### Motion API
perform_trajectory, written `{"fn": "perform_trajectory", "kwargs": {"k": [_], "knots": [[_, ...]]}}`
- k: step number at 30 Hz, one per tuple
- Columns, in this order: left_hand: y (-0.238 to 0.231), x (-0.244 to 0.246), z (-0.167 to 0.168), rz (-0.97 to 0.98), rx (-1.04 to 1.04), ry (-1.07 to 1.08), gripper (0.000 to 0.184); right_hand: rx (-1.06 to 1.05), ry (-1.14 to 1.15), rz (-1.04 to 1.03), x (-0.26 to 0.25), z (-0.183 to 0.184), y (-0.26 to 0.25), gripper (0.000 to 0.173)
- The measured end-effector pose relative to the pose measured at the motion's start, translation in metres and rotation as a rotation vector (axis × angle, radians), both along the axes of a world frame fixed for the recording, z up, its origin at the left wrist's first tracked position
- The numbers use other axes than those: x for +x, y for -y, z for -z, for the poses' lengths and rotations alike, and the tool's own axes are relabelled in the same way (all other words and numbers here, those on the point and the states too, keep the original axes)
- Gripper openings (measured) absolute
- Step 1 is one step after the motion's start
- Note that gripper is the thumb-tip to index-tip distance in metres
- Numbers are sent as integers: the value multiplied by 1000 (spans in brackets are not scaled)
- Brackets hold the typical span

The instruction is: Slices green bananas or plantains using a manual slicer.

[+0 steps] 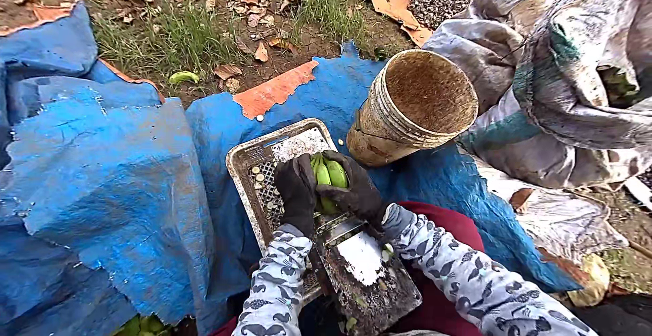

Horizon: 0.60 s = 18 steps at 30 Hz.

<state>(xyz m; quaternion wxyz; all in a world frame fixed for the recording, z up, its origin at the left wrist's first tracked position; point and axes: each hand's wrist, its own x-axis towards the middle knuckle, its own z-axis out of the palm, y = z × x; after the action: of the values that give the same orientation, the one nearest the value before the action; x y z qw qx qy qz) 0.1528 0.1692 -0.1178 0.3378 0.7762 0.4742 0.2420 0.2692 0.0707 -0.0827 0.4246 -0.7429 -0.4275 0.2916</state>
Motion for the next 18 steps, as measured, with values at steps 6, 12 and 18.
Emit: {"fn": "perform_trajectory", "kwargs": {"k": [6, 12, 18], "knots": [[16, -4, -3, -14, -225, 140, 43, -102, -140, 81, -14, -10, -25, 91], [121, -53, -23, 85, -114, 192, 47, 242, -53, 98, -65, -10, 103, 48], [77, -28, 12, 29, -140, 263, 47, 354, 80, 157, -48, 24, 48, 38]]}}
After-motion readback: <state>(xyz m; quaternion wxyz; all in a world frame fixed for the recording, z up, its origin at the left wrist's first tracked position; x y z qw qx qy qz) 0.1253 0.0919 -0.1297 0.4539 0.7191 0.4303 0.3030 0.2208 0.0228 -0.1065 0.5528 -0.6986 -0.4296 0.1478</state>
